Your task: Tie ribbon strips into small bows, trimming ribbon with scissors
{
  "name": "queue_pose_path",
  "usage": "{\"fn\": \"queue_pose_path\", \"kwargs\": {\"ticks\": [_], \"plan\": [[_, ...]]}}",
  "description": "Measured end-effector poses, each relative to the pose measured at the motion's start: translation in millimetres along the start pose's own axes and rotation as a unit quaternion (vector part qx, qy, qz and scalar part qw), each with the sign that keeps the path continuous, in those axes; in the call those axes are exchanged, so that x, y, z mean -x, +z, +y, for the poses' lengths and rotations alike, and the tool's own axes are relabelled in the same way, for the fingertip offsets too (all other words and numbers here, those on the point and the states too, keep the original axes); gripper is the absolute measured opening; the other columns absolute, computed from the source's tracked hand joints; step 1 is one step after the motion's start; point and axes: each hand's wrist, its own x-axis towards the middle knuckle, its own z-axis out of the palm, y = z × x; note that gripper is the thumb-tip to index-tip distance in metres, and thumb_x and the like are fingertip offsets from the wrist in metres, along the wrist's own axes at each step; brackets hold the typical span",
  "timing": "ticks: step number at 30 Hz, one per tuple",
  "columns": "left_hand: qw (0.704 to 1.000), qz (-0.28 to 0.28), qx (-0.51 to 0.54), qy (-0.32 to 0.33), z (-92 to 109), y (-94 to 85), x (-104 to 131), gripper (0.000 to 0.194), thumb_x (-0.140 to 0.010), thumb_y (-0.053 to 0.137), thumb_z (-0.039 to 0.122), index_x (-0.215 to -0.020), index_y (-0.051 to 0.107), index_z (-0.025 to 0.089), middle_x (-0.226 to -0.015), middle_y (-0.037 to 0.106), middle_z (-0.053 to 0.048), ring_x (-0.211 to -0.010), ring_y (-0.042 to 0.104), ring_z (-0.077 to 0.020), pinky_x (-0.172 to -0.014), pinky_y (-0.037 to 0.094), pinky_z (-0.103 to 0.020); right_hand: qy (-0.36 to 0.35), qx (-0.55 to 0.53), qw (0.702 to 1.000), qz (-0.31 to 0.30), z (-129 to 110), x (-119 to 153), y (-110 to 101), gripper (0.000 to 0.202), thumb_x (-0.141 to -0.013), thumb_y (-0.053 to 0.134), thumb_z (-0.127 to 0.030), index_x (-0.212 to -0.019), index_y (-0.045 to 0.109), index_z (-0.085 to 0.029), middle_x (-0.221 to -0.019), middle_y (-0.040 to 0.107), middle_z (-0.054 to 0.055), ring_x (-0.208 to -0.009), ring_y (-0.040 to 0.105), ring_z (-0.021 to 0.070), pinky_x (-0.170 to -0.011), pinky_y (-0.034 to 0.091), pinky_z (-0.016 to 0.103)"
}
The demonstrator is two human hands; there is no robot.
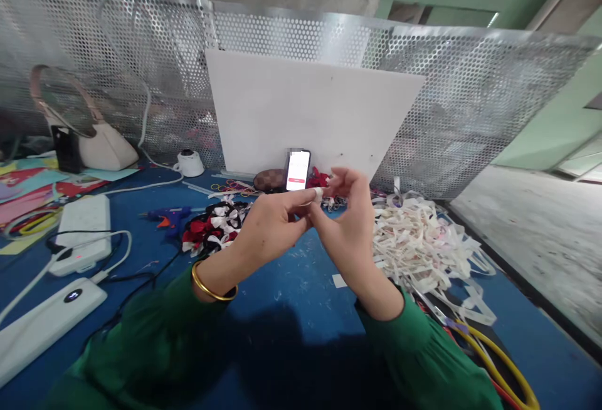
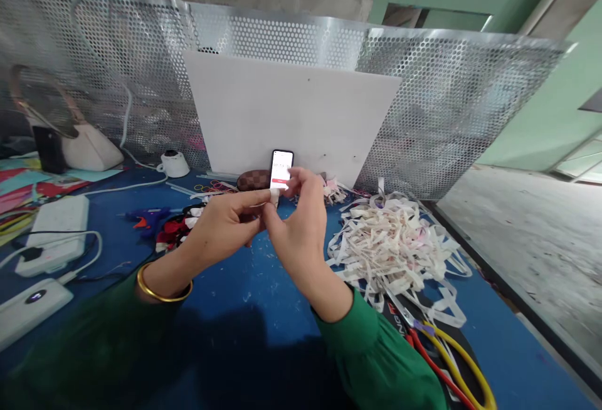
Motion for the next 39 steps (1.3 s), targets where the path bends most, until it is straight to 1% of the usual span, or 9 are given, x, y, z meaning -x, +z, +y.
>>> {"fn": "queue_pose_path", "kwargs": {"ticks": [3,7,13,19,24,27,30,36,39], "plan": [[0.998,-0.017,-0.055,0.034,-1,0.5,1,0.040,-0.082,0.062,0.013,-0.119,0.075,0.021,-0.091,0.079,-0.002,-0.070,0.066,-0.0148,-0.065,0.047,-0.025,0.107,-0.149,0.982,-0.052,6,1,7,0.065,-0.071,0.060,-0.012,-0.134,0.046,-0.022,-0.107,0.066,0.007,-0.087,0.063,0.0198,-0.081,0.054,0.039],[0.994,-0.043,-0.087,0.053,0,0.4,1,0.033,-0.081,0.064,0.013,-0.111,0.076,0.021,-0.080,0.076,0.001,-0.064,0.062,-0.0123,-0.062,0.042,-0.022,0.199,-0.251,0.943,-0.091,8,5,16,0.054,-0.069,0.053,-0.011,-0.122,0.059,-0.019,-0.084,0.067,0.001,-0.074,0.062,0.0172,-0.068,0.052,0.033],[0.997,-0.072,-0.005,0.014,0,0.0,0,0.022,-0.083,0.063,0.016,-0.100,0.076,0.020,-0.062,0.061,0.006,-0.050,0.049,-0.0070,-0.049,0.038,-0.017,0.253,-0.353,0.899,-0.060,-3,7,16,0.042,-0.068,0.056,-0.012,-0.107,0.066,-0.021,-0.079,0.067,-0.002,-0.071,0.061,0.0146,-0.064,0.051,0.028],[0.971,-0.111,0.190,-0.094,-1,-9.5,-5,0.039,-0.082,0.072,0.025,-0.121,0.072,0.018,-0.077,0.074,-0.002,-0.052,0.059,-0.0108,-0.038,0.042,-0.017,0.291,-0.434,0.837,-0.163,-1,-4,2,0.032,-0.071,0.073,-0.019,-0.103,0.070,-0.021,-0.078,0.067,-0.001,-0.071,0.061,0.0143,-0.059,0.047,0.025],[0.951,-0.107,0.271,-0.104,3,-17.3,-9,0.052,-0.079,0.078,0.027,-0.129,0.069,0.017,-0.080,0.076,-0.005,-0.060,0.068,-0.0145,-0.037,0.043,-0.016,0.265,-0.479,0.808,-0.217,6,-12,-3,0.020,-0.087,0.066,-0.034,-0.098,0.074,-0.020,-0.083,0.067,0.002,-0.069,0.054,0.0123,-0.056,0.041,0.024],[0.947,-0.108,0.282,-0.110,2,-18.0,-9,0.055,-0.079,0.079,0.028,-0.132,0.068,0.018,-0.075,0.075,-0.004,-0.055,0.065,-0.0120,-0.037,0.043,-0.016,0.282,-0.498,0.789,-0.224,7,-12,-2,0.020,-0.086,0.068,-0.035,-0.097,0.074,-0.019,-0.080,0.065,0.001,-0.064,0.051,0.0110,-0.053,0.039,0.023],[0.957,-0.103,0.249,-0.112,0,-16.3,-7,0.053,-0.079,0.078,0.027,-0.130,0.069,0.016,-0.070,0.073,-0.002,-0.046,0.056,-0.0083,-0.038,0.044,-0.017,0.287,-0.474,0.804,-0.215,4,-11,-1,0.020,-0.078,0.076,-0.029,-0.095,0.072,-0.020,-0.079,0.064,-0.001,-0.064,0.052,0.0105,-0.052,0.038,0.023],[0.986,-0.080,0.125,-0.071,-1,-5.4,-1,0.037,-0.082,0.069,0.023,-0.118,0.075,0.020,-0.069,0.070,0.001,-0.047,0.051,-0.0077,-0.038,0.039,-0.016,0.252,-0.319,0.899,-0.164,4,-3,6,0.025,-0.068,0.064,-0.016,-0.092,0.068,-0.020,-0.068,0.059,-0.004,-0.059,0.049,0.0118,-0.054,0.037,0.025],[0.998,-0.056,0.033,-0.026,-1,-1.6,0,0.029,-0.080,0.065,0.012,-0.104,0.079,0.019,-0.063,0.065,0.004,-0.047,0.048,-0.0062,-0.041,0.038,-0.015,0.236,-0.273,0.926,-0.111,5,1,11,0.033,-0.066,0.060,-0.014,-0.098,0.067,-0.020,-0.075,0.061,-0.003,-0.064,0.052,0.0130,-0.058,0.041,0.027]]}}
